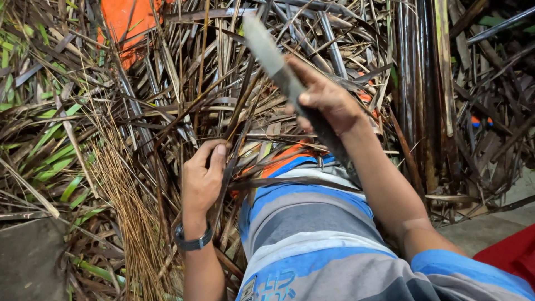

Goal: The person strips midribs from dried palm leaves using a large knife while sitting on the floor.

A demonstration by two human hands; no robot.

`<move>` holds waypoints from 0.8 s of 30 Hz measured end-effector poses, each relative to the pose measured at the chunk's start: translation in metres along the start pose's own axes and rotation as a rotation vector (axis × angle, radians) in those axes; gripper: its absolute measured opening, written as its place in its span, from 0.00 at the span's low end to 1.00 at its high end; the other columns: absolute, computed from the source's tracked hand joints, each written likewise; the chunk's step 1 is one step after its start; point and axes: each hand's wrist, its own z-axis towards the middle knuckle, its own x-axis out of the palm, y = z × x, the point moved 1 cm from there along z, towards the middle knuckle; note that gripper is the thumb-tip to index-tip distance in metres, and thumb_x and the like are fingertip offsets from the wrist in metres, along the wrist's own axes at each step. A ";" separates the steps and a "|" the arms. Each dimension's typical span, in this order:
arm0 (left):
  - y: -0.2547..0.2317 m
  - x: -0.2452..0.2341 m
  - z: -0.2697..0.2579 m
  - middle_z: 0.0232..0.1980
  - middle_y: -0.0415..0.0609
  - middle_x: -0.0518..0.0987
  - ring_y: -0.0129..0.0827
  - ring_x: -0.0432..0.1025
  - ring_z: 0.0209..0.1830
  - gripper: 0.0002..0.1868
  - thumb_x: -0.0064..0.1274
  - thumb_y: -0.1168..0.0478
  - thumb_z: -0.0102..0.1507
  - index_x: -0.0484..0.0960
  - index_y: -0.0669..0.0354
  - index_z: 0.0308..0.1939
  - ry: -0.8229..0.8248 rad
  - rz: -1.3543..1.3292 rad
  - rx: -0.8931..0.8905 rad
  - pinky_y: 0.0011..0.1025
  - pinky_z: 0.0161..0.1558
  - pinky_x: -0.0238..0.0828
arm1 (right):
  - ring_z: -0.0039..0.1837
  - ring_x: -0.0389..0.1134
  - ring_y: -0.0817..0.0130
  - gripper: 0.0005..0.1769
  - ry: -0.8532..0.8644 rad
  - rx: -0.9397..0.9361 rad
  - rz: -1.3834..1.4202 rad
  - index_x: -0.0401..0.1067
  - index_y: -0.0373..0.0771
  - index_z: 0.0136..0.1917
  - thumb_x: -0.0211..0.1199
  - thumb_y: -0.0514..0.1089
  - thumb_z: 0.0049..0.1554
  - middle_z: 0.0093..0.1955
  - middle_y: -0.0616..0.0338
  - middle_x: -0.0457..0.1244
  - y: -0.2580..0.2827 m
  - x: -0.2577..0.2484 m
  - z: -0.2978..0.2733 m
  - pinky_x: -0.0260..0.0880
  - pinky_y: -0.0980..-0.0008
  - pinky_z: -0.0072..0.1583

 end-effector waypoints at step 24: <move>0.026 -0.002 -0.005 0.20 0.46 0.67 0.24 0.59 0.16 0.12 0.45 0.63 0.72 0.83 0.65 0.44 0.119 -0.494 0.036 0.22 0.18 0.60 | 0.30 0.72 0.50 0.43 0.166 -0.012 -0.191 0.53 0.49 0.81 0.60 0.33 0.55 0.41 0.28 0.67 -0.037 -0.013 0.004 0.74 0.66 0.30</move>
